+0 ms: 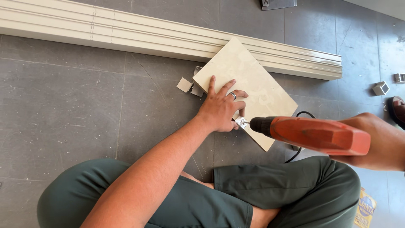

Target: The person sits on the floor and uses a corded power drill to drill holes through small metal bracket pieces placed on a board. They fit a bit into the drill chuck, hold each bracket against the board, drill through it, and set the finished bracket aside before picking up the next one.

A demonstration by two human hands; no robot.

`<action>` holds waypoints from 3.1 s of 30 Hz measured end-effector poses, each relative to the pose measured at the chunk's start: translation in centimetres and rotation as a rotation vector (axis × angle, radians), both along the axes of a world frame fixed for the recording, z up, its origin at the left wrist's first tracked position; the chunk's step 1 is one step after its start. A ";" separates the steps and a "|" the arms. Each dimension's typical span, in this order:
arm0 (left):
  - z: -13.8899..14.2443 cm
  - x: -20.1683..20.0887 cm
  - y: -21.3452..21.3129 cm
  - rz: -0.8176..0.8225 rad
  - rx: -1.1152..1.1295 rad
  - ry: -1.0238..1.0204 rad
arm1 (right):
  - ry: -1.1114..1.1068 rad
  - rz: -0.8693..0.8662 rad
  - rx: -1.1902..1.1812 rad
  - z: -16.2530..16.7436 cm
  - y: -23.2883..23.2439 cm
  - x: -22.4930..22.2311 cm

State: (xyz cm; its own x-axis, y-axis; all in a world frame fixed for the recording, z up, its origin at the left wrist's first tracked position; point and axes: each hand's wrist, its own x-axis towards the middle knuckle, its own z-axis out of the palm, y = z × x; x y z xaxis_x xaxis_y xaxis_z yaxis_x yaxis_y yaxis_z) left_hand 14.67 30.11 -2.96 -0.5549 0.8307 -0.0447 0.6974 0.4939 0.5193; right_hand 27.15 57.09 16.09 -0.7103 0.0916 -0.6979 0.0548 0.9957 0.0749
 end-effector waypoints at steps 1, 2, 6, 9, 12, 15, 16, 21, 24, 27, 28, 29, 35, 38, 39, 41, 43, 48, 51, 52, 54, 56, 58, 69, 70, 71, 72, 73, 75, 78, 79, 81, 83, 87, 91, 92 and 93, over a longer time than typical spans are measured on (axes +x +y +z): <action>0.0 0.0 0.0 -0.001 0.000 0.002 | 0.012 -0.007 -0.063 0.0 0.0 -0.1; -0.1 0.0 0.0 -0.002 0.001 0.004 | -0.027 -0.003 -0.017 -0.1 0.0 -0.3; -0.1 0.1 0.0 0.005 0.005 -0.001 | -0.099 0.018 0.092 -0.2 -0.3 -1.2; -0.1 0.0 0.0 0.001 0.008 0.002 | -0.086 0.011 0.079 -0.1 -0.7 -1.8; -0.2 0.0 -0.2 -0.002 0.011 -0.004 | -0.063 -0.013 0.059 -0.3 -1.2 -2.4; -0.1 0.1 -0.2 -0.002 0.008 0.001 | -0.074 -0.012 0.090 -0.4 -1.4 -3.1; 0.0 0.1 -0.2 -0.004 0.001 0.010 | -0.083 -0.007 0.109 -0.3 -1.5 -3.4; 0.4 0.2 0.0 -0.013 -0.027 0.011 | -0.135 0.086 0.139 -0.2 -1.5 -4.8; 0.6 0.0 0.1 -0.017 -0.039 0.010 | -0.136 0.070 0.167 -0.2 -1.5 -4.9; 0.6 0.1 0.1 -0.026 -0.052 0.011 | -0.147 0.031 0.168 -0.2 -1.2 -4.4; 0.7 0.1 0.1 -0.031 -0.057 0.009 | -0.149 0.012 0.166 -0.1 -1.1 -4.2; 0.7 0.2 0.2 -0.037 -0.063 0.002 | -0.144 0.028 0.192 -0.1 -0.9 -3.9; 0.9 1.2 1.3 -0.086 -0.038 -0.004 | -0.075 0.013 0.183 0.0 0.6 -1.8; 1.1 1.8 1.9 -0.081 -0.006 -0.002 | -0.101 0.012 0.208 -0.4 1.0 -1.2; 1.1 2.0 2.1 -0.084 -0.012 0.000 | -0.111 0.016 0.215 -0.5 1.1 -1.0; 1.1 2.1 2.3 -0.089 -0.026 0.008 | -0.122 0.015 0.220 -0.6 1.2 -0.7; 1.1 2.0 2.5 -0.096 -0.031 0.019 | -0.132 0.013 0.223 -0.5 1.3 -0.5; 1.2 1.7 2.6 -0.111 -0.043 0.020 | -0.138 0.004 0.218 -0.4 1.5 -0.3; 1.2 1.4 2.6 -0.112 -0.052 0.031 | -0.136 0.003 0.218 -0.2 1.5 -0.2; 1.2 1.3 2.6 -0.112 -0.059 0.036 | -0.134 0.002 0.215 -0.1 1.5 -0.2; 1.2 1.2 2.6 -0.109 -0.064 0.046 | -0.129 -0.003 0.213 0.0 1.4 -0.1; 1.2 1.2 2.6 -0.104 -0.059 0.049 | -0.129 -0.001 0.213 0.1 1.2 -0.2; 1.1 1.3 2.6 -0.104 -0.059 0.064 | -0.160 0.010 0.234 0.1 0.8 -0.3; 0.8 1.5 2.7 -0.057 -0.014 0.076 | -0.106 -0.011 0.218 0.2 0.6 -0.6; 0.8 1.5 2.7 -0.056 -0.024 0.071 | -0.097 -0.007 0.210 0.2 0.6 -0.6; 0.9 1.6 2.6 -0.057 -0.034 0.064 | -0.108 0.006 0.225 0.2 0.5 -0.7; 0.9 1.6 2.6 -0.058 -0.034 0.061 | -0.122 0.018 0.241 0.3 0.3 -0.8; 0.9 1.6 2.6 -0.057 -0.033 0.059 | -0.133 0.031 0.257 0.3 0.0 -1.0; 1.0 1.5 2.6 -0.055 -0.030 0.051 | -0.139 0.027 0.247 0.7 -0.6 -1.5; 1.0 1.3 2.6 -0.054 -0.027 0.033 | -0.179 0.063 0.296 1.1 -1.7 -2.1; 1.1 1.2 2.6 -0.052 -0.027 0.030 | -0.197 0.081 0.325 1.2 -2.0 -2.4; 1.1 1.2 2.6 -0.050 -0.030 0.025 | -0.225 0.066 0.308 1.4 -2.4 -2.7; 1.1 1.2 2.7 -0.050 -0.035 0.024 | -0.235 0.064 0.279 1.4 -2.4 -3.1; 1.0 1.0 2.6 -0.044 -0.001 0.028 | -0.179 0.111 0.239 0.9 -2.0 -4.0; 0.9 0.7 2.5 -0.048 0.019 0.025 | -0.230 0.174 0.373 0.8 -2.2 -4.5; 0.9 0.7 2.5 -0.050 0.024 0.023 | -0.228 0.174 0.377 0.8 -2.5 -4.8; 0.9 0.7 2.4 -0.054 0.020 0.015 | -0.229 0.174 0.381 0.9 -2.7 -5.2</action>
